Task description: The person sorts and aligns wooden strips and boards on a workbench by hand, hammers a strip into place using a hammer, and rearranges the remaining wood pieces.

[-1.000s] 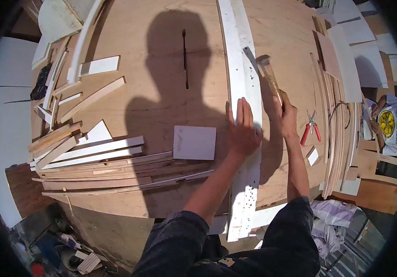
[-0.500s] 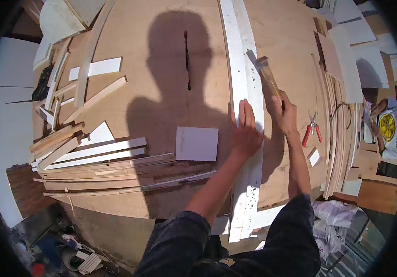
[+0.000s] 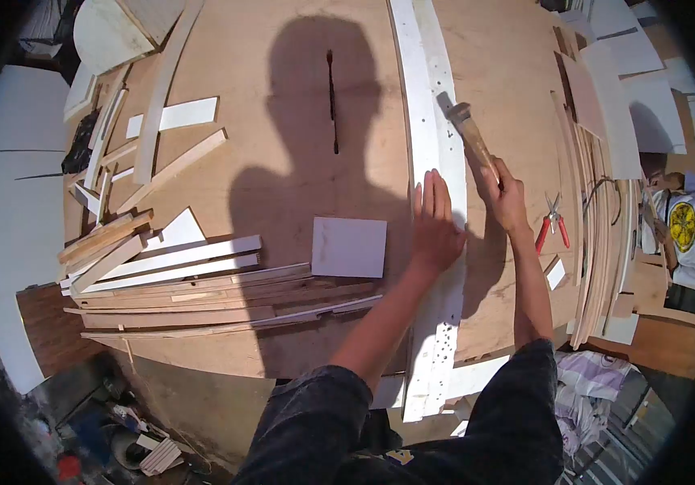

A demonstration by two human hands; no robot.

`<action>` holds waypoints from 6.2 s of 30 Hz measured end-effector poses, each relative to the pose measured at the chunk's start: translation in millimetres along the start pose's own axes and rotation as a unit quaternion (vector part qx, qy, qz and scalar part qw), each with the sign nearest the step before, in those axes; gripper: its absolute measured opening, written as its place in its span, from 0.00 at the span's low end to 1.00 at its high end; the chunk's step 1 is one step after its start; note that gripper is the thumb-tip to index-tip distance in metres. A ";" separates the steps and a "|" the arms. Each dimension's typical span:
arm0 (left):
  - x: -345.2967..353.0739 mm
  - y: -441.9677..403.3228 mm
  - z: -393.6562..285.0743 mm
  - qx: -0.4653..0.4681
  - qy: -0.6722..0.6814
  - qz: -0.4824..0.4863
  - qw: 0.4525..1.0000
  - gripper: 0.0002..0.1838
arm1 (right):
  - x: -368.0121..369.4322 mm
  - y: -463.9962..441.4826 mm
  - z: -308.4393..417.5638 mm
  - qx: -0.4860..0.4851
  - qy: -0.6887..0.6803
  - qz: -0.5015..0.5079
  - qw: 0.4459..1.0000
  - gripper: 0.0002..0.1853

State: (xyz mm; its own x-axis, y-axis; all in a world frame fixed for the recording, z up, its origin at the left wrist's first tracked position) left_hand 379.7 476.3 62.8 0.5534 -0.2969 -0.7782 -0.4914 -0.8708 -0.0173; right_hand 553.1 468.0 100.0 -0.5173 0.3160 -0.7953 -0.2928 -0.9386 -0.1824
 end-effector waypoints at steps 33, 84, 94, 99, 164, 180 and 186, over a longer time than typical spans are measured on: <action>-13.4 -0.4 -3.6 0.018 0.026 -0.045 0.998 0.51 | -3.6 38.1 19.7 0.073 -0.015 -0.016 0.997 0.19; 2.4 -0.2 1.0 -0.008 0.035 0.017 0.999 0.57 | -2.2 28.2 27.0 0.063 -0.013 -0.051 0.997 0.20; -1.3 1.6 -4.3 0.001 0.019 0.009 1.000 0.57 | 12.0 44.5 12.2 0.086 -0.051 -0.039 0.994 0.20; -4.7 -0.7 -0.7 0.007 0.028 -0.014 0.999 0.57 | -3.2 48.5 19.3 0.115 -0.037 -0.039 0.992 0.19; 18.2 100.9 7.0 0.185 -0.104 -0.029 0.977 0.38 | -6.0 426.3 106.9 0.326 -0.046 -0.110 0.938 0.19; -184.7 156.7 212.4 0.073 -0.091 -0.028 0.993 0.55 | -10.8 351.8 32.9 0.375 0.217 -0.100 0.896 0.28; -179.5 172.8 258.5 0.145 -0.153 0.115 0.971 0.68 | 61.2 196.8 187.6 -0.070 -0.020 -0.009 0.997 0.44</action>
State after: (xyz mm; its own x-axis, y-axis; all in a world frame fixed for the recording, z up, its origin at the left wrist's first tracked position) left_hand 21.6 480.5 37.2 0.2024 -0.3016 -0.9317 -0.7714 -0.6352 0.0380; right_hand 312.9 328.6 123.8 -0.5451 0.3365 -0.7679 -0.1899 -0.9417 -0.2778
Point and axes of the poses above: each hand's wrist, its own y-axis away from the middle knuckle, its own x-axis out of the palm, z = x × y, the point moved 8 cm from there along -y, towards the middle knuckle, and after that the axes turned 10 degrees about -x, right-handed, at the moved point
